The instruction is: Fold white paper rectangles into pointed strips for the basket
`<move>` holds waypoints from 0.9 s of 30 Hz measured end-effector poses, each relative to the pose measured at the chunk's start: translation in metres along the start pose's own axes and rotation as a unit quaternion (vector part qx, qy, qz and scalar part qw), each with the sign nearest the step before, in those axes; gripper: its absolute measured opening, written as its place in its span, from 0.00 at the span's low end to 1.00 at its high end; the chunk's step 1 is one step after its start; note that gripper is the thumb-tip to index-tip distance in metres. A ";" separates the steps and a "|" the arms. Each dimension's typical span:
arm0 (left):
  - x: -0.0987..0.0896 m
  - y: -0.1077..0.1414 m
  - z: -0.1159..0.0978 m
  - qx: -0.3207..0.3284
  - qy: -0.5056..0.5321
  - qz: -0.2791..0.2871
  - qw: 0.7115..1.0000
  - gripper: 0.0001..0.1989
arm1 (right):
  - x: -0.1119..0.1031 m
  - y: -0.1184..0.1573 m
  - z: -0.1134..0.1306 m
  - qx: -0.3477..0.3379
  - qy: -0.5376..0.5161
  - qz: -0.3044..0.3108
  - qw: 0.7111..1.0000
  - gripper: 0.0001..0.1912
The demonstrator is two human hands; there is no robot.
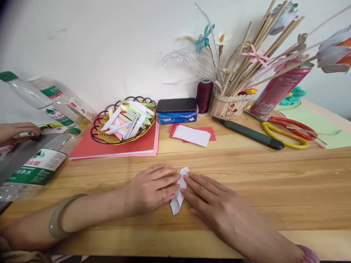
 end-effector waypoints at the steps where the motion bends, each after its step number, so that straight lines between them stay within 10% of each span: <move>1: 0.000 0.000 0.000 0.000 0.000 -0.001 1.000 0.11 | 0.000 0.000 -0.001 0.002 -0.009 0.008 1.000 0.24; 11: 0.001 0.002 0.003 -0.001 0.031 -0.018 0.999 0.13 | 0.000 -0.002 -0.012 0.034 -0.112 0.108 0.987 0.26; 27: 0.006 0.004 0.005 -0.012 0.039 0.010 0.999 0.15 | -0.001 0.000 0.006 -0.002 -0.041 0.041 0.998 0.27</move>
Point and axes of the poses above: each hand's wrist, its own y-axis away from the middle knuckle, its own x-axis out of the palm, z = x × y, the point moved 8 cm from there along -y, towards the middle knuckle, and after that the axes turned 8 degrees about x, right-handed, at the moved point
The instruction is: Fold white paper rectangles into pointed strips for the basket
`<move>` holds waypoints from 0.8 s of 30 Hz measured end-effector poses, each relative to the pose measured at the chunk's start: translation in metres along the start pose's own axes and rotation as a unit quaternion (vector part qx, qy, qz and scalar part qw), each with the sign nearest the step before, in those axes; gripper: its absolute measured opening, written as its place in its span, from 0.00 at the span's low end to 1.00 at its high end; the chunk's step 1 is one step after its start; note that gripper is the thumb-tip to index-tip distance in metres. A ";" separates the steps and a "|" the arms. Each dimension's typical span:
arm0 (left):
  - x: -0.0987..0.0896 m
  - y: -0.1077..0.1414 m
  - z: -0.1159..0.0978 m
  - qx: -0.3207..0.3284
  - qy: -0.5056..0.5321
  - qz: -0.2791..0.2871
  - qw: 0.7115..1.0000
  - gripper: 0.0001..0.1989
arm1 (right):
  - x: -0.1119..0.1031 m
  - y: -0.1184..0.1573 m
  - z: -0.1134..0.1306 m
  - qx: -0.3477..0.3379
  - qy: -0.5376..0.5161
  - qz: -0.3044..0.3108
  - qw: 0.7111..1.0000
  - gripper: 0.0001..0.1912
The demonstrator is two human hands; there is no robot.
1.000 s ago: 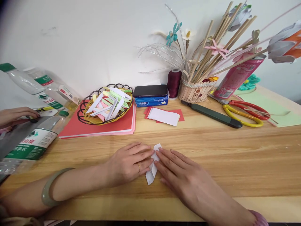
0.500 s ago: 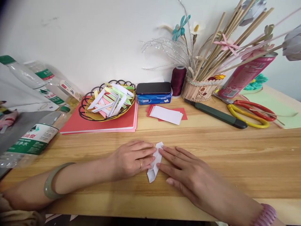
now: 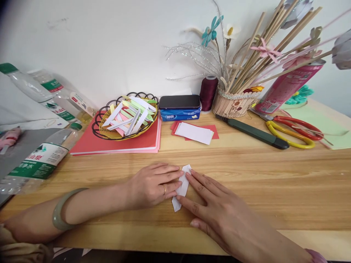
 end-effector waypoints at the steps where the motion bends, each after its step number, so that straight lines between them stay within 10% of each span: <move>1: 0.000 0.000 0.000 -0.002 0.005 0.000 1.000 0.15 | 0.001 0.001 0.000 0.001 0.006 0.003 1.000 0.27; 24: 0.007 0.007 0.001 0.008 0.051 0.052 0.997 0.12 | 0.006 0.005 -0.009 -0.003 -0.093 0.065 0.994 0.35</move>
Point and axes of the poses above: each hand's wrist, its own y-axis away from the middle knuckle, its own x-axis out of the palm, z = x × y, the point moved 8 cm from there along -y, towards the middle knuckle, and after that the axes turned 8 degrees about x, right-handed, at the moved point
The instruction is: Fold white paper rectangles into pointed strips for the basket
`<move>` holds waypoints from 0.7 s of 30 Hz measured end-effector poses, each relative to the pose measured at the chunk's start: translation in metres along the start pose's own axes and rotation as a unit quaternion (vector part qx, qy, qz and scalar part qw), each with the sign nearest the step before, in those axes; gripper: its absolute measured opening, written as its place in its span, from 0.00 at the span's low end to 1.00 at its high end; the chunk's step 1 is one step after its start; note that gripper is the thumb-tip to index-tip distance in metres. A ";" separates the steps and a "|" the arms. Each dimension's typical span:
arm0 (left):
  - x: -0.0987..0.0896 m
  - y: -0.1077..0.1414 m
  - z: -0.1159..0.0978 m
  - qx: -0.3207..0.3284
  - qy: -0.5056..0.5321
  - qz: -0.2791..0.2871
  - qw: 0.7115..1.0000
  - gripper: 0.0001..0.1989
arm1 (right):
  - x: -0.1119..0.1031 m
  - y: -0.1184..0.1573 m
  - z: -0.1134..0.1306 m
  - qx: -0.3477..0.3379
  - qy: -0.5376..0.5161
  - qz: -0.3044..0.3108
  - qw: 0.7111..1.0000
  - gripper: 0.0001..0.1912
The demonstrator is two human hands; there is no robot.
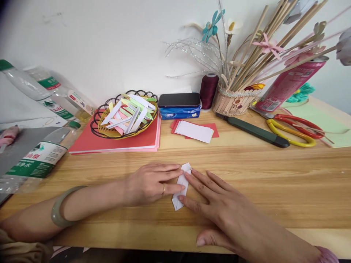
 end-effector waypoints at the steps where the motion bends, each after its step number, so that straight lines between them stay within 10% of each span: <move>1: 0.000 0.000 0.000 -0.004 -0.001 0.010 1.000 0.12 | 0.001 0.000 0.000 -0.002 0.002 0.005 1.000 0.36; 12: 0.007 -0.001 -0.003 0.013 -0.026 0.159 0.987 0.13 | -0.007 -0.001 0.000 0.016 -0.026 0.022 0.999 0.35; 18: 0.006 -0.001 -0.006 0.039 -0.064 0.142 0.987 0.13 | -0.036 0.005 -0.017 0.127 -0.034 -0.138 0.982 0.25; 21: 0.006 -0.002 -0.006 0.035 -0.064 0.144 0.987 0.13 | -0.031 -0.002 -0.003 0.077 0.039 -0.162 0.983 0.25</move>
Point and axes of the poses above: each hand's wrist, its own y-axis away from the middle knuckle, its own x-axis out of the palm, z = x × y, the point moved 8 cm from there along -y, towards the middle knuckle, and after that the axes turned 8 degrees about x, right-handed, at the moved point
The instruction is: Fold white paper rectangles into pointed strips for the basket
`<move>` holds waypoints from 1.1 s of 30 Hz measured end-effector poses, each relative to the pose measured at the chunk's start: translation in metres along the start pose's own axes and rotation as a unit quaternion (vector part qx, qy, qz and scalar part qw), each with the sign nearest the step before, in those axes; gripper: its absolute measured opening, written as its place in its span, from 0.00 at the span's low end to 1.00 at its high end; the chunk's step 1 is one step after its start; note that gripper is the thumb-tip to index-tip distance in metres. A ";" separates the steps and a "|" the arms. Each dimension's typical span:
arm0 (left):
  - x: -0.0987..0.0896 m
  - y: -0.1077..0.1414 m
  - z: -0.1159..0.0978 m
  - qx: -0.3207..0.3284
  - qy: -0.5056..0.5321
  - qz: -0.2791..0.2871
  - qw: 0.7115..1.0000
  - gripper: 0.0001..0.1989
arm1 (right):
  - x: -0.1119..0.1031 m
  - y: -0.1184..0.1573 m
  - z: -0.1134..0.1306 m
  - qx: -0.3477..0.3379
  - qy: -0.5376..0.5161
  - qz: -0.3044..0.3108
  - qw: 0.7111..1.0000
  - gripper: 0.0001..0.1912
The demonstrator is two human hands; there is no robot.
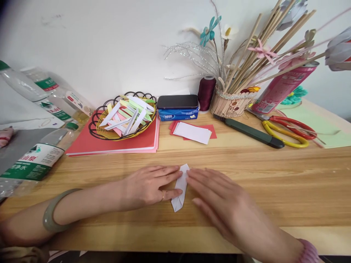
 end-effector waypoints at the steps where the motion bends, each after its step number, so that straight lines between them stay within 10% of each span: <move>1: 0.000 0.000 0.000 -0.003 0.004 0.001 1.000 0.13 | 0.006 0.000 0.006 -0.032 0.023 0.006 0.999 0.24; 19: 0.003 0.004 -0.001 0.021 0.035 -0.012 0.999 0.14 | 0.027 0.009 -0.007 -0.034 0.038 0.126 0.991 0.41; 33: -0.004 0.000 0.007 -0.021 0.068 -0.122 0.990 0.09 | 0.018 -0.011 -0.019 -0.027 0.069 0.069 0.995 0.26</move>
Point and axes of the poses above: each hand's wrist, its own y-axis away from the middle knuckle, its own x-axis out of the palm, z = x × y, the point moved 8 cm from there along -y, towards the middle knuckle, and after that the axes turned 8 degrees about x, right-handed, at the moved point
